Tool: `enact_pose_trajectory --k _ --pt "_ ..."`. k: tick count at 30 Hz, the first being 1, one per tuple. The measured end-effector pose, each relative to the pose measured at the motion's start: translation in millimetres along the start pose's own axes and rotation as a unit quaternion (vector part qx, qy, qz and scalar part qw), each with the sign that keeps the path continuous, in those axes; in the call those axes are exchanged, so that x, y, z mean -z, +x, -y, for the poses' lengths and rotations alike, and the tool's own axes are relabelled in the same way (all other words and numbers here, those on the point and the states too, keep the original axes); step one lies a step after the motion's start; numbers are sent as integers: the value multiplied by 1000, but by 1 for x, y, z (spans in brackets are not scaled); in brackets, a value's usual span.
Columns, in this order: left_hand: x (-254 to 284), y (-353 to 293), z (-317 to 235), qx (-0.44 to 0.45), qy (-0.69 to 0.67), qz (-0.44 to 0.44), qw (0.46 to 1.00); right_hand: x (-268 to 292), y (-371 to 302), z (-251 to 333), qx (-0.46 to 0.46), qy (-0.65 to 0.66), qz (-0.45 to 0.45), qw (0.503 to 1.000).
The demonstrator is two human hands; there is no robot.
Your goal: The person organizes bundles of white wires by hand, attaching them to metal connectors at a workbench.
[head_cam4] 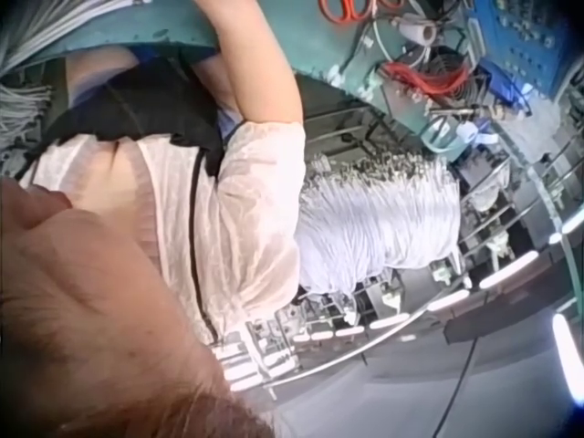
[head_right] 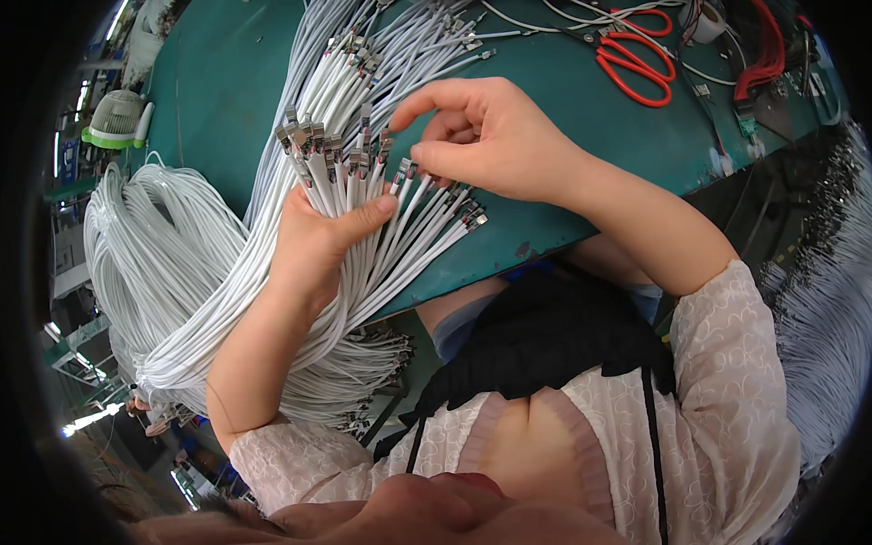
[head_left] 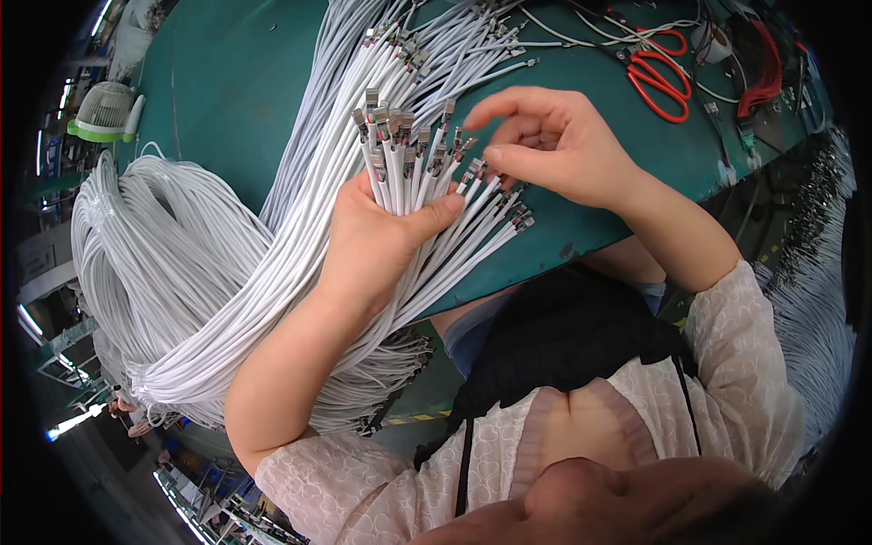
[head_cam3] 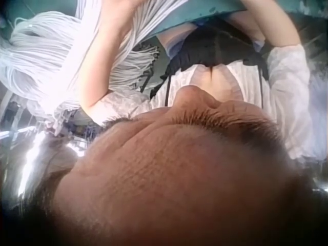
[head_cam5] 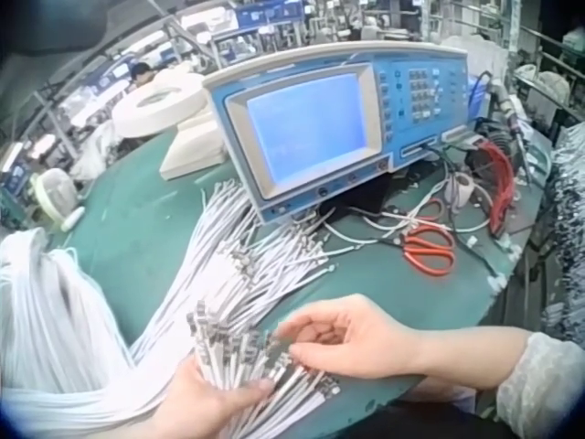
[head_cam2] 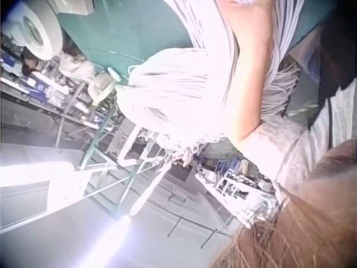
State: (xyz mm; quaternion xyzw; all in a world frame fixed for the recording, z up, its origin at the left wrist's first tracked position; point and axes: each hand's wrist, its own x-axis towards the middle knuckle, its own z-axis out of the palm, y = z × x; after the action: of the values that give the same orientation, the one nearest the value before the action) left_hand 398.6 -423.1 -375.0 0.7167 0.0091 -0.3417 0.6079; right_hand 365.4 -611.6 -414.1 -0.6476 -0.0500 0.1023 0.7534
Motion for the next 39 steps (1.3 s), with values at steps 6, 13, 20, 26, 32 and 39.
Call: enact_pose_trajectory --k 6,13,20,26,32,39 --pt "2 1 -1 19 -51 24 998 -2 1 2 -4 8 22 1000" --pt "-1 0 -1 0 -30 23 999 0 1 1 10 22 4 1000" --pt "7 3 7 12 19 16 1000 -1 0 3 -7 15 3 1000" --pt "-5 5 7 -38 23 -5 999 -4 3 -3 5 9 0 1000" --pt "-3 4 5 -44 -58 -21 997 -2 0 0 9 24 2 1000" --pt "5 6 12 -34 -35 -11 999 2 -1 3 -8 30 -29 999"
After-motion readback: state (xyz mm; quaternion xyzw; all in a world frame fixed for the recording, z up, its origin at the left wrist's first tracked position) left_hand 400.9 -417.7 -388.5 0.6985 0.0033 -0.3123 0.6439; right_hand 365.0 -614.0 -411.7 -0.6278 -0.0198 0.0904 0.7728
